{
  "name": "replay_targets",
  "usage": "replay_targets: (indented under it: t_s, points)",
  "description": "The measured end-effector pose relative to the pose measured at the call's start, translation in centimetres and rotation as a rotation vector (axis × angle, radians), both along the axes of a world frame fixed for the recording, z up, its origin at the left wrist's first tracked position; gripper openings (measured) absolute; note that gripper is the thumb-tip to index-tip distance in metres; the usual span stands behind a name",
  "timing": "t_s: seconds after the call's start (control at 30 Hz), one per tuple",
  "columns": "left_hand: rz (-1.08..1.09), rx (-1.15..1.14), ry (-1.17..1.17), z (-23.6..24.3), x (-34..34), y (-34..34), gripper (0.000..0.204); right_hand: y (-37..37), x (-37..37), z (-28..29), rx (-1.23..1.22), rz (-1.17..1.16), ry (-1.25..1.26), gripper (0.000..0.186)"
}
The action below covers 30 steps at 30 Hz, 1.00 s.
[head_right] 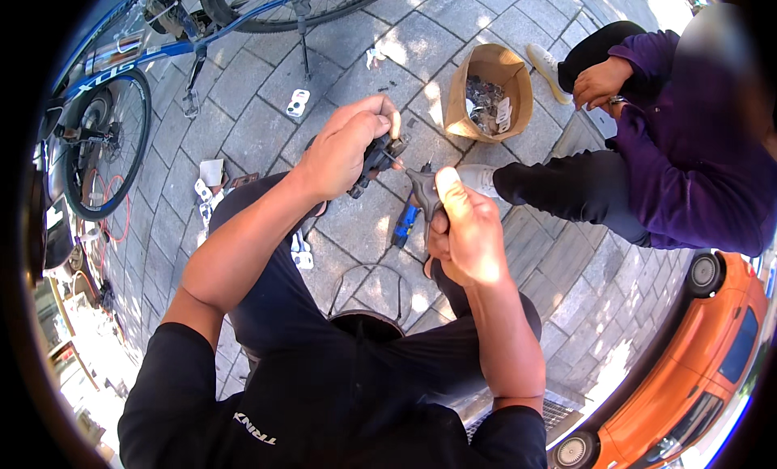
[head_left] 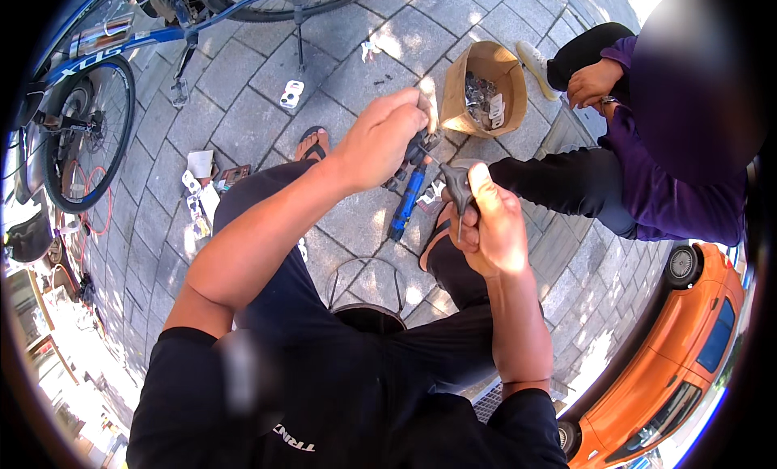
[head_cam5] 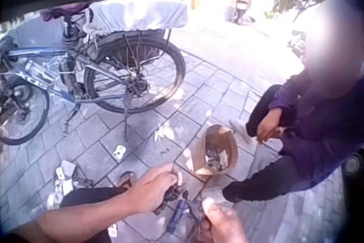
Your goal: The person sits on the sidewalk and uses pliers to manipulate a small metal bicycle component, likely a brake caliper or derailleur. They repeatedly squeeze the tool and adjust the part while a bystander watches. The person occasionally picks up other small items from the ground but focuses primarily on the single metal piece.
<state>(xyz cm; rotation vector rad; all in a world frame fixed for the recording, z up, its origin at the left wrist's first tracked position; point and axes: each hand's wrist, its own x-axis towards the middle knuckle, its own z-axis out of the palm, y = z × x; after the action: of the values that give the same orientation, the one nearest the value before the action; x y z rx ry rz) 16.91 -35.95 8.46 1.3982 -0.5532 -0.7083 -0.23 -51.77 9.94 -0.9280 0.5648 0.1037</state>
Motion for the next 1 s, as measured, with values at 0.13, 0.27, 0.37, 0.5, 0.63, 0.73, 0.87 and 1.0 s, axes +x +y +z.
replay_targets:
  t_s: [0.13,0.27,0.37,0.5,0.63,0.73,0.87,1.0]
  points:
    - [0.044,-0.058,-0.028,-0.4,0.8,0.0,0.022,-0.2,1.6,0.4,0.387,0.049,0.114,0.056]
    - [0.144,-0.08,0.404,0.8,0.5,-0.4,0.025,-0.9,1.4,0.2,-0.619,-0.03,-0.055,0.046]
    - [0.17,-0.087,0.499,1.0,0.5,-0.4,0.026,-0.4,0.5,1.6,-1.25,-0.073,-0.342,0.029]
    - [0.134,-0.071,0.471,0.5,0.0,-0.4,0.025,-0.7,0.7,2.7,-1.658,0.18,-0.505,0.045]
    - [0.041,-0.068,0.331,1.0,-0.2,-0.4,0.024,-0.7,-0.7,-0.4,-1.176,0.128,-0.317,0.026]
    - [0.018,-0.082,0.244,0.6,-0.2,0.0,0.024,-0.5,0.4,0.5,0.197,0.107,-0.004,0.053]
    - [0.141,-0.134,0.369,0.1,0.2,-0.4,0.024,-0.1,1.9,1.1,0.1,0.048,0.007,0.059]
    - [0.156,-0.157,0.582,0.6,0.6,-0.4,0.024,-0.3,1.5,0.3,-0.904,-0.172,-0.305,0.029]
